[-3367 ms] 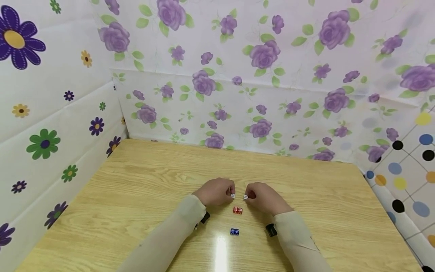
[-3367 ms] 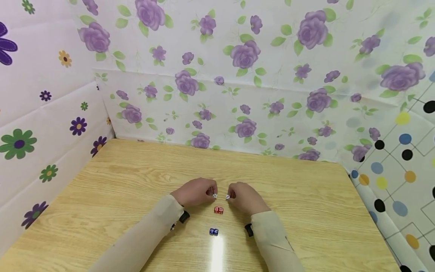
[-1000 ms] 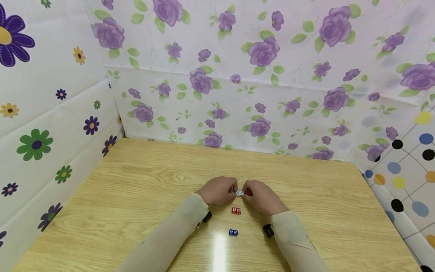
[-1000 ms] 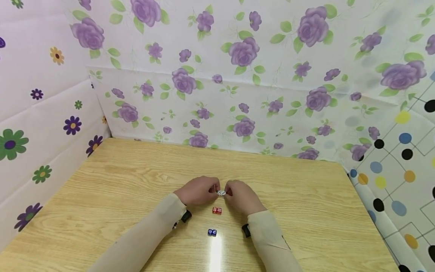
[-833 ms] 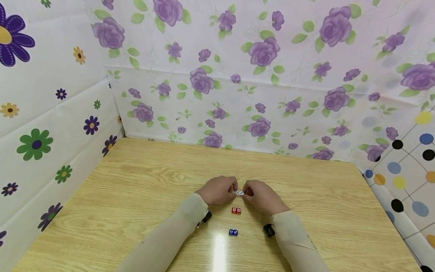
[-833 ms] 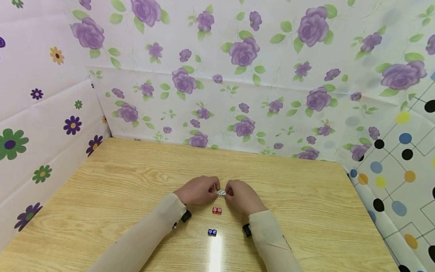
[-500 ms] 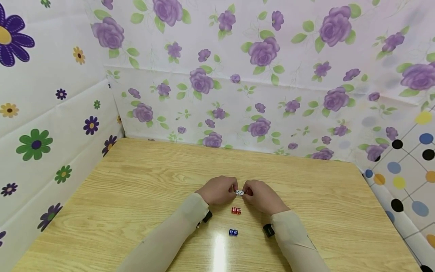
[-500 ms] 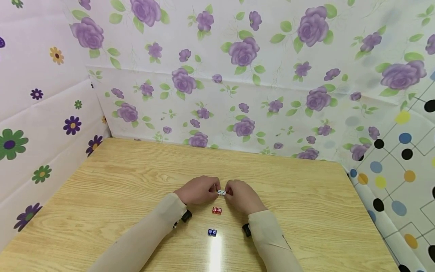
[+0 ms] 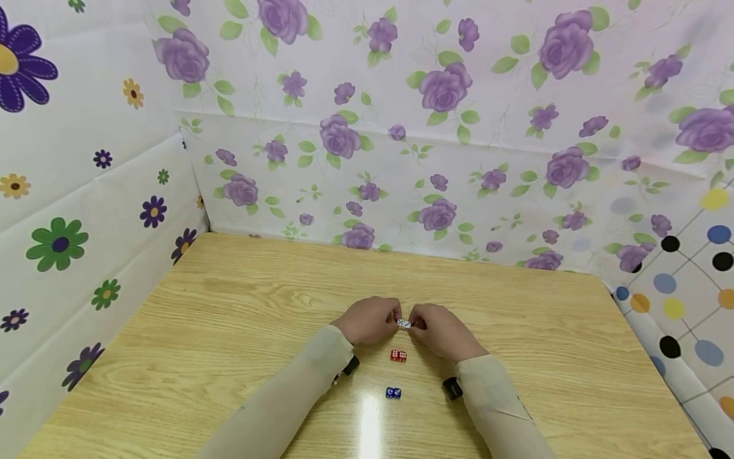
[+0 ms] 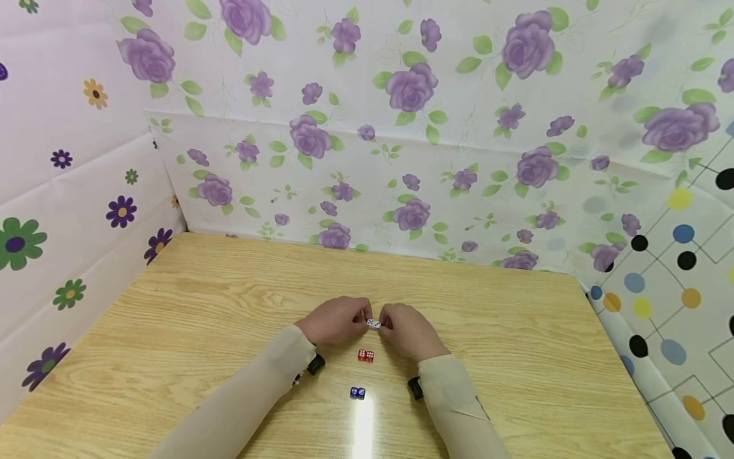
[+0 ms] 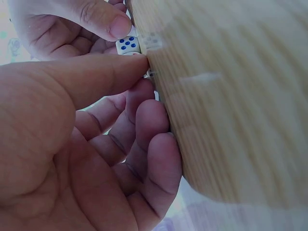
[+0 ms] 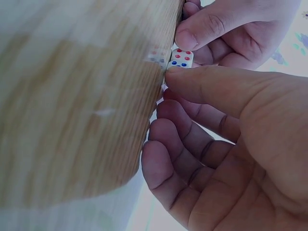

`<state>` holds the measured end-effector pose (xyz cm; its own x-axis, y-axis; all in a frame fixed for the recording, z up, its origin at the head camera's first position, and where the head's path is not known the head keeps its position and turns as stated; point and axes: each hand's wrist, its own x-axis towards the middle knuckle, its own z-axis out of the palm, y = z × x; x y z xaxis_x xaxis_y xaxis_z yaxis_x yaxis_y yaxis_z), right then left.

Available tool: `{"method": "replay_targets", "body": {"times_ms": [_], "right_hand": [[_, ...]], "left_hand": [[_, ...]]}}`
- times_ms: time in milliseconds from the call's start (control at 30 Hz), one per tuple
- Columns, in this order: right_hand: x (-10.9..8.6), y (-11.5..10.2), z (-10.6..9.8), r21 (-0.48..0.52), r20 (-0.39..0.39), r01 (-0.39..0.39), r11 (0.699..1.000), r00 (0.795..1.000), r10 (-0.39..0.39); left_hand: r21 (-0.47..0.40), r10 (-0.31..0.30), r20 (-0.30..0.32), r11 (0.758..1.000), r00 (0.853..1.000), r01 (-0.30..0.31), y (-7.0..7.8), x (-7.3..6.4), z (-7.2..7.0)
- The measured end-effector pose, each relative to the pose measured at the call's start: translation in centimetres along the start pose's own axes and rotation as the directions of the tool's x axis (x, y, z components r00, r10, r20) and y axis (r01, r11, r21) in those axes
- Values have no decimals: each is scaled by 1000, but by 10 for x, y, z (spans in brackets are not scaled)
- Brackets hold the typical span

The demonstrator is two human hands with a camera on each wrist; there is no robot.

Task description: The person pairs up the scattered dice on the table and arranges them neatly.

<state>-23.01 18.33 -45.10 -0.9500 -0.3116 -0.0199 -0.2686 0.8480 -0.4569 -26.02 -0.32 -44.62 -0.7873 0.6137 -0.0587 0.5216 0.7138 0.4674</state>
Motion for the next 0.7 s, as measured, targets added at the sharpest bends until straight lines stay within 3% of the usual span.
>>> {"method": "replay_targets", "body": {"times_ms": [333, 700], "right_hand": [[-1, -1, 0, 11, 1, 3, 1000, 1000, -3], [-1, 1, -2, 22, 5, -1, 1000, 1000, 1]], "left_hand": [[-11, -27, 18, 1000, 999, 28, 2, -1, -1], [-45, -18, 22, 999, 1000, 19, -3, -2, 0]]}}
